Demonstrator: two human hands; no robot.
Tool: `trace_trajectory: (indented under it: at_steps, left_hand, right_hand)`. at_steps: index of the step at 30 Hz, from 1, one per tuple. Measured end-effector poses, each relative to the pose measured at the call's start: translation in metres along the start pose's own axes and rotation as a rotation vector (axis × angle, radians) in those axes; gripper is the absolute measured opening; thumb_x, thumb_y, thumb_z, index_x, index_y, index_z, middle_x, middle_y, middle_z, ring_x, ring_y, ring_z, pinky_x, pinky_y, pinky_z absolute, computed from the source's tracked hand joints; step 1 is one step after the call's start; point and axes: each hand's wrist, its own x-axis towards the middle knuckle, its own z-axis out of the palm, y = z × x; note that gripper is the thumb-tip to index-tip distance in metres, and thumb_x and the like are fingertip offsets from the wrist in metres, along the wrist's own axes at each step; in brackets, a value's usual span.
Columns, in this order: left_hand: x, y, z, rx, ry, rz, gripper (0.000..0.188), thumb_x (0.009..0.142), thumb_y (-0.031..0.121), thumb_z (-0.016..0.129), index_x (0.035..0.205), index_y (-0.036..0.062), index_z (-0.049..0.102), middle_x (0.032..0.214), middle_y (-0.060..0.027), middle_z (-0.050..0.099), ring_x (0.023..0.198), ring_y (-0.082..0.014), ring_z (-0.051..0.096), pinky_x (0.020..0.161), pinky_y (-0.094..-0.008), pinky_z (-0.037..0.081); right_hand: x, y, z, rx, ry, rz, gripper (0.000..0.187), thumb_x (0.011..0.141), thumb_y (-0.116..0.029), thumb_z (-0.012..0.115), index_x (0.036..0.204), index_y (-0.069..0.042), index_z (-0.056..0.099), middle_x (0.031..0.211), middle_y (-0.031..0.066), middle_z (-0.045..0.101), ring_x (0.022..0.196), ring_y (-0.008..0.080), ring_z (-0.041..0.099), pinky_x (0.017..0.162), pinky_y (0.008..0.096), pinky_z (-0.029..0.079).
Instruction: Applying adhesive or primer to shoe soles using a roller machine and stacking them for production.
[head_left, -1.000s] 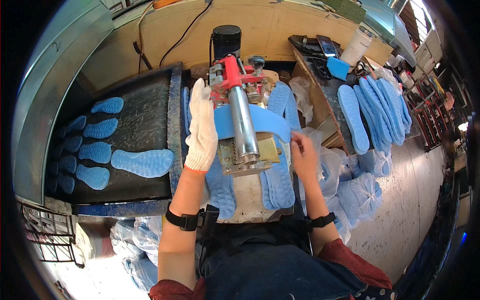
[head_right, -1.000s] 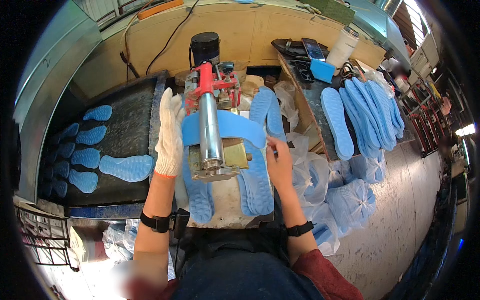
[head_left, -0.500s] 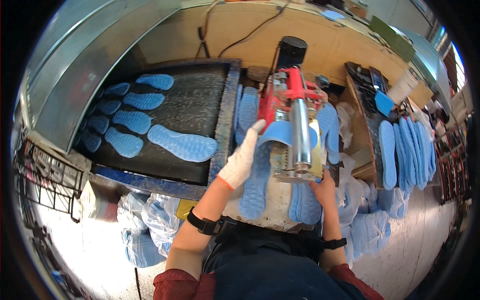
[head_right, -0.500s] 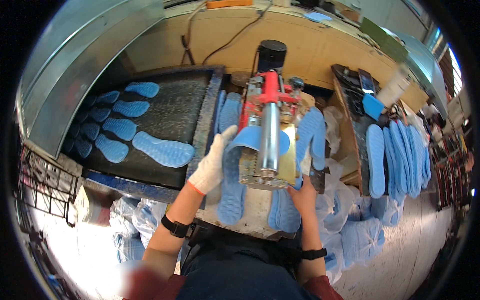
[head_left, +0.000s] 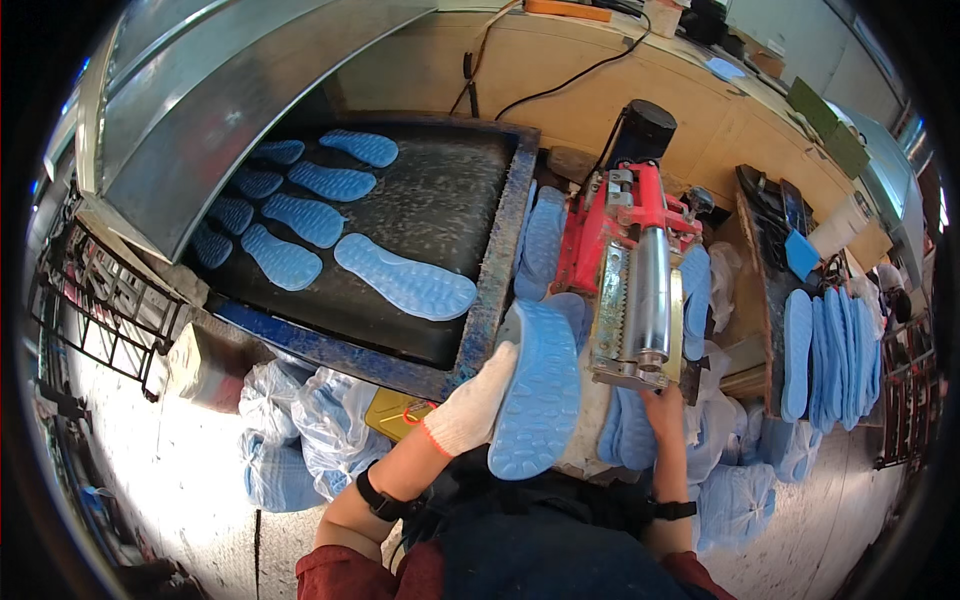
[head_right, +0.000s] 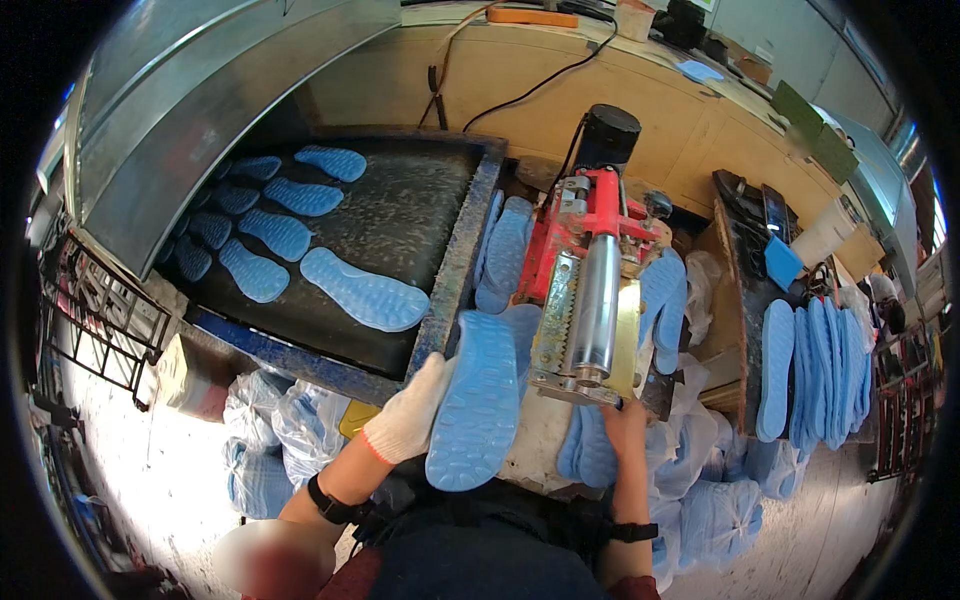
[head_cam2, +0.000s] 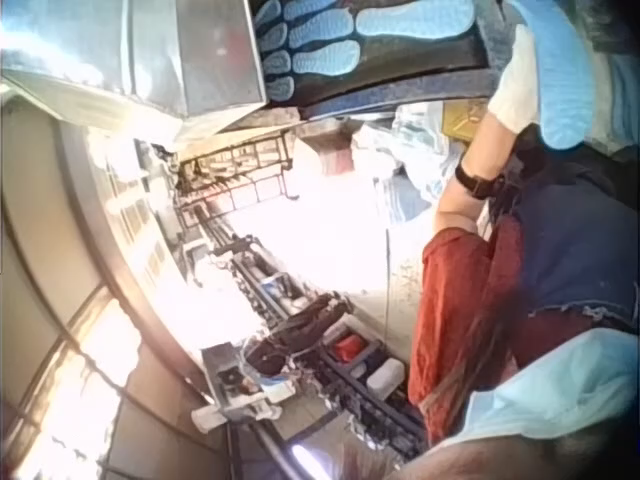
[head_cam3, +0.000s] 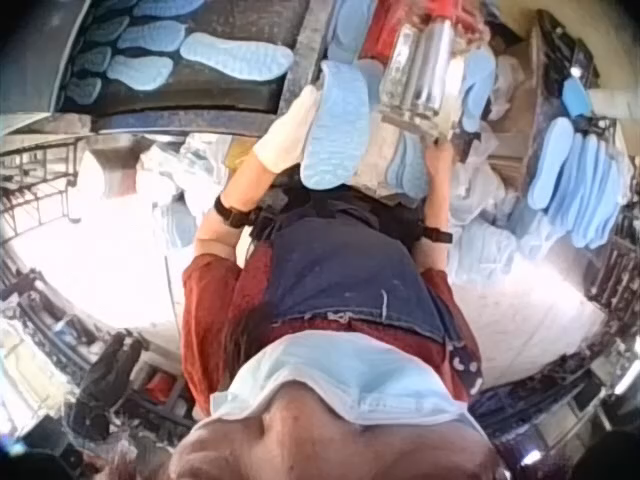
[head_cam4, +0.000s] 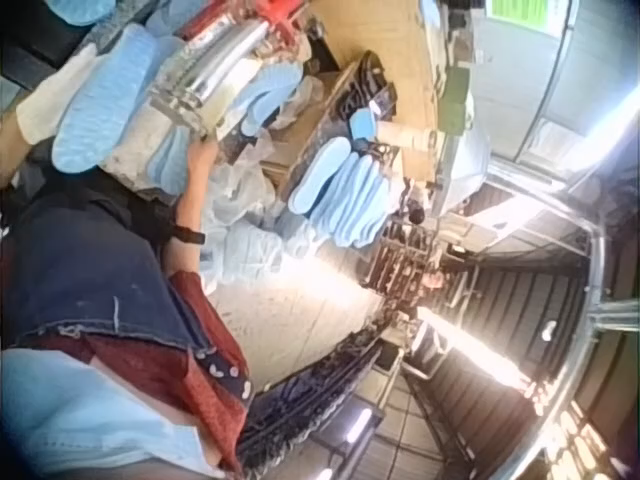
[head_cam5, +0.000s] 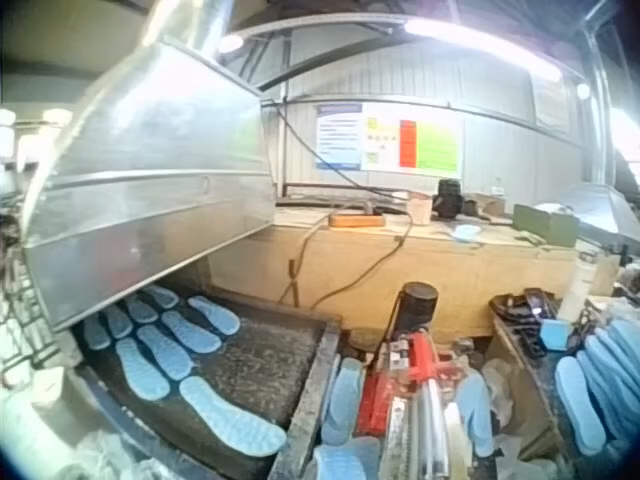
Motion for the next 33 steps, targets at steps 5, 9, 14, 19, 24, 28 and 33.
trace_trajectory:
  at_steps: [5, 9, 14, 19, 24, 28, 33]
  left_hand:
    - [0.009, 0.002, -0.040, -0.569, 0.389, 0.042, 0.061, 0.098, 0.050, 0.032, 0.138, 0.0040, 0.035, 0.130, -0.0127, 0.050, 0.119, -0.0276, 0.050, 0.102, -0.0409, 0.040]
    - [0.053, 0.010, -0.097, -0.457, 0.720, 0.302, 0.050, 0.096, 0.042, 0.041, 0.129, 0.0044, 0.045, 0.121, -0.0126, 0.057, 0.110, -0.0273, 0.056, 0.097, -0.0407, 0.045]
    - [0.108, 0.033, -0.145, -0.948, 1.183, 0.168, 0.056, 0.093, 0.044, 0.045, 0.128, 0.0010, 0.049, 0.127, -0.0137, 0.054, 0.114, -0.0278, 0.054, 0.096, -0.0380, 0.044]
    - [0.115, 0.026, -0.174, -0.538, 1.425, -0.143, 0.058, 0.095, 0.041, 0.042, 0.135, -0.0004, 0.043, 0.139, -0.0119, 0.047, 0.124, -0.0231, 0.049, 0.100, -0.0324, 0.040]
    - [0.108, 0.018, -0.185, -0.431, 1.444, -0.066, 0.070, 0.089, 0.051, 0.045, 0.133, -0.0026, 0.046, 0.142, -0.0150, 0.043, 0.124, -0.0285, 0.047, 0.103, -0.0362, 0.035]
    - [0.088, 0.028, -0.171, 0.072, 1.435, -0.154, 0.044, 0.097, 0.025, 0.038, 0.133, -0.0005, 0.043, 0.115, -0.0165, 0.058, 0.099, -0.0233, 0.055, 0.085, -0.0341, 0.046]
    - [0.068, 0.022, -0.096, -0.237, 1.048, 0.374, 0.059, 0.096, 0.032, 0.048, 0.142, 0.0012, 0.030, 0.142, -0.0202, 0.037, 0.132, -0.0316, 0.036, 0.107, -0.0425, 0.031]
  right_hand:
    - [0.000, -0.002, 0.002, 0.013, -0.019, 0.000, 0.028, 0.077, -0.008, 0.062, 0.104, 0.001, 0.064, 0.089, 0.0182, 0.068, 0.084, 0.0278, 0.066, 0.075, 0.0363, 0.049]
    - [0.000, -0.005, -0.004, -0.036, -0.048, 0.057, 0.025, 0.077, -0.007, 0.062, 0.101, 0.001, 0.064, 0.087, 0.0178, 0.068, 0.082, 0.0276, 0.066, 0.074, 0.0366, 0.049]
    - [0.001, 0.003, -0.005, -0.027, -0.013, -0.003, 0.021, 0.078, -0.014, 0.065, 0.089, 0.003, 0.068, 0.073, 0.0095, 0.066, 0.070, 0.0154, 0.061, 0.065, 0.0343, 0.047]
    - [0.002, 0.014, 0.002, 0.141, 0.014, -0.033, 0.021, 0.079, -0.013, 0.064, 0.091, 0.003, 0.068, 0.074, 0.0036, 0.064, 0.070, 0.0118, 0.056, 0.063, 0.0325, 0.045]
    - [0.001, 0.006, -0.004, 0.036, -0.072, 0.070, 0.025, 0.079, -0.007, 0.062, 0.102, 0.002, 0.064, 0.089, 0.0089, 0.066, 0.083, 0.0164, 0.059, 0.074, 0.0317, 0.046]
    - [-0.002, -0.006, -0.012, 0.119, -0.123, 0.081, 0.029, 0.083, -0.005, 0.059, 0.111, 0.002, 0.060, 0.101, 0.0111, 0.067, 0.096, 0.0181, 0.059, 0.086, 0.0305, 0.044]
    - [-0.001, -0.022, -0.020, 0.579, 0.053, -0.011, 0.031, 0.090, -0.006, 0.055, 0.120, 0.000, 0.056, 0.114, 0.0091, 0.061, 0.105, 0.0153, 0.053, 0.092, 0.0275, 0.039]
